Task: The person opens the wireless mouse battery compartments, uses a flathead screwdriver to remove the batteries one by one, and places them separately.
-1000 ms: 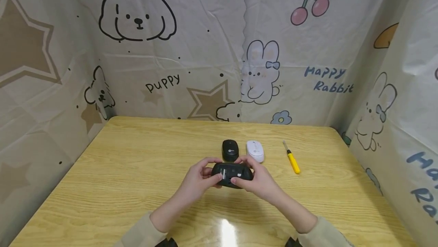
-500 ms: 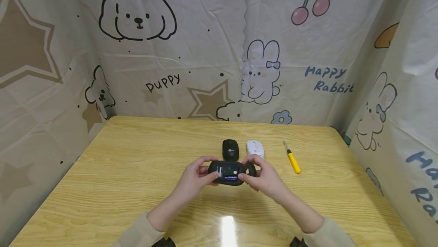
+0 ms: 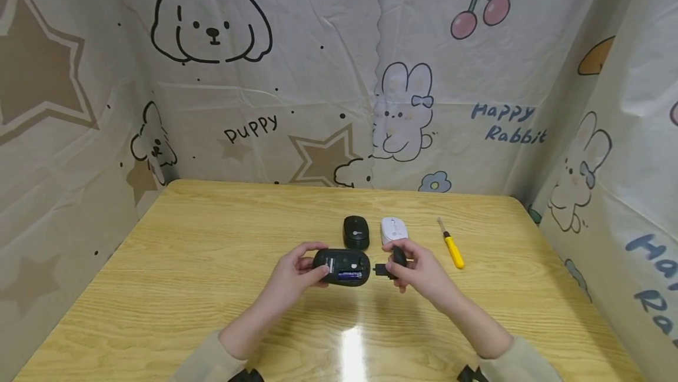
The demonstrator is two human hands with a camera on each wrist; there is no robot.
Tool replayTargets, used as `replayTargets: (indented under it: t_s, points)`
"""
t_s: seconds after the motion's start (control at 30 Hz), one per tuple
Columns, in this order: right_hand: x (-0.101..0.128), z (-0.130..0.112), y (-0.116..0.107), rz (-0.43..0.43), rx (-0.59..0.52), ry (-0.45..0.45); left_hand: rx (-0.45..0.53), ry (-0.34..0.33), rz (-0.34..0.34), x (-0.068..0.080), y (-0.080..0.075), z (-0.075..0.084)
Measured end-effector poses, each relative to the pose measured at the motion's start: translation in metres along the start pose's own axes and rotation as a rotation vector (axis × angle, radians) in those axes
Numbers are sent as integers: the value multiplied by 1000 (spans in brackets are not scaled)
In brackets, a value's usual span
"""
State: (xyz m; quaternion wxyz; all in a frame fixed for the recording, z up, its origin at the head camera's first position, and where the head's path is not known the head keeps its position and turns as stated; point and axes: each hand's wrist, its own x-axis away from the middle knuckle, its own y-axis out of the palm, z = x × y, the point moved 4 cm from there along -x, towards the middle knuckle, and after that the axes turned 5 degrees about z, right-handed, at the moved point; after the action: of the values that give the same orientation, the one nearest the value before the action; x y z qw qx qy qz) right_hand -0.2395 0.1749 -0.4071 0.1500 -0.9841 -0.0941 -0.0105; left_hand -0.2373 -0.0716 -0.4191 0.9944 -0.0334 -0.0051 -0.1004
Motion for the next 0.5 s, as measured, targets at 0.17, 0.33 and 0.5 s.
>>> replayTargets:
  t_s: [0.17,0.33,0.5]
  points:
    - [-5,8,-9,45,52,16,-1,-16,13,-1,-4,-1]
    - [-15,25,-17,66,98,42,0,-44,35,-2,-8,-3]
    - [-26,45,-23,64,162,86,17,-52,43,-3,-11,-3]
